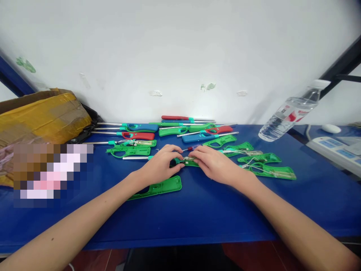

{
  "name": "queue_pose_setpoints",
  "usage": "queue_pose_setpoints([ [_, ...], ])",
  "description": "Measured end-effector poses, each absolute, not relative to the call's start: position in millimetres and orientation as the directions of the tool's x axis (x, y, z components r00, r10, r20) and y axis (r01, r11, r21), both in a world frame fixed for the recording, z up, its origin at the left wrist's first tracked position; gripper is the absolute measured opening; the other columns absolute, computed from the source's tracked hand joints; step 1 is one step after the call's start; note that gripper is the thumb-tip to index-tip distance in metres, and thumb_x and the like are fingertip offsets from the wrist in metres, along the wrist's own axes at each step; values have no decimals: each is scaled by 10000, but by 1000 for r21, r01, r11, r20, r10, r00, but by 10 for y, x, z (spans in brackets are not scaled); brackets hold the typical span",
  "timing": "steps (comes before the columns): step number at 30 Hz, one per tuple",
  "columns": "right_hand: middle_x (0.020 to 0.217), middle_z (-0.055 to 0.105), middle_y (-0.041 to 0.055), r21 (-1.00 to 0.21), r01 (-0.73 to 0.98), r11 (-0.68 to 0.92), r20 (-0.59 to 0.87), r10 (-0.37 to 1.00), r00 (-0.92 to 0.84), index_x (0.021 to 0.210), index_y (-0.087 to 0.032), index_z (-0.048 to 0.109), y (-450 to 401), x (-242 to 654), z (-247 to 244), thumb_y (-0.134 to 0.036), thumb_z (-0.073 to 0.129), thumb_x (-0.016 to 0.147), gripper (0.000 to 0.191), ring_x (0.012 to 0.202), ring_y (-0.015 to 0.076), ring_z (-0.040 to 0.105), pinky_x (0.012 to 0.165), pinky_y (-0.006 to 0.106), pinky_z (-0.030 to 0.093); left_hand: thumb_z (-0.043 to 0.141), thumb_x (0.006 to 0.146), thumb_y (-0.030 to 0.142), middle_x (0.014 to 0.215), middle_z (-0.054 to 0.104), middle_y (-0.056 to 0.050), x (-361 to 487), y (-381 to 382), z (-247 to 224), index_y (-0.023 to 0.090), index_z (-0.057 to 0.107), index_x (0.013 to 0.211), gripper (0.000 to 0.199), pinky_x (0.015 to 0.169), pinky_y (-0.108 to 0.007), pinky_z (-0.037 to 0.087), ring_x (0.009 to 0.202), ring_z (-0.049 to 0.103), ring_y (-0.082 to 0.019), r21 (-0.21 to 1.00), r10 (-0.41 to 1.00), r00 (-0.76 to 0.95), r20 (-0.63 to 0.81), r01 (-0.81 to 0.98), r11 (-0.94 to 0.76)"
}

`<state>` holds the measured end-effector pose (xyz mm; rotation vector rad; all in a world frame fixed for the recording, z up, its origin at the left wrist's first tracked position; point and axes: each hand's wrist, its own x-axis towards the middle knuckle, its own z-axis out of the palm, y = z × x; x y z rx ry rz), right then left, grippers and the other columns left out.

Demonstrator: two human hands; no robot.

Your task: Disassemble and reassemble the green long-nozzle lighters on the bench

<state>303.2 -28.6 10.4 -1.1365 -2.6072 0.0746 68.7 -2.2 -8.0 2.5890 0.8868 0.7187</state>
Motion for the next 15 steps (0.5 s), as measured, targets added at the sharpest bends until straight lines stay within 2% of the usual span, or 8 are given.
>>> queue_pose_setpoints([
  [8, 1050, 638, 127, -131, 706, 696, 244, 713, -658, 1171, -142, 628, -283, 3024, 94, -163, 438, 981, 269, 955, 248, 607, 806, 384, 521, 607, 915, 254, 1137, 674, -58, 737, -12, -91, 207, 738, 892, 141, 944, -405, 487, 1050, 622, -225, 466, 679, 628, 381, 504, -727],
  [15, 1023, 636, 118, -102, 713, 694, 249, 712, -657, 1152, -149, 635, -293, 3010, 94, -162, 446, 981, 255, 940, 240, 601, 782, 374, 514, 682, 826, 190, 1028, 725, -33, 844, 4, -79, 198, 741, 754, 94, 898, -377, 501, 961, 652, -216, 465, 734, 556, 391, 568, -679],
])
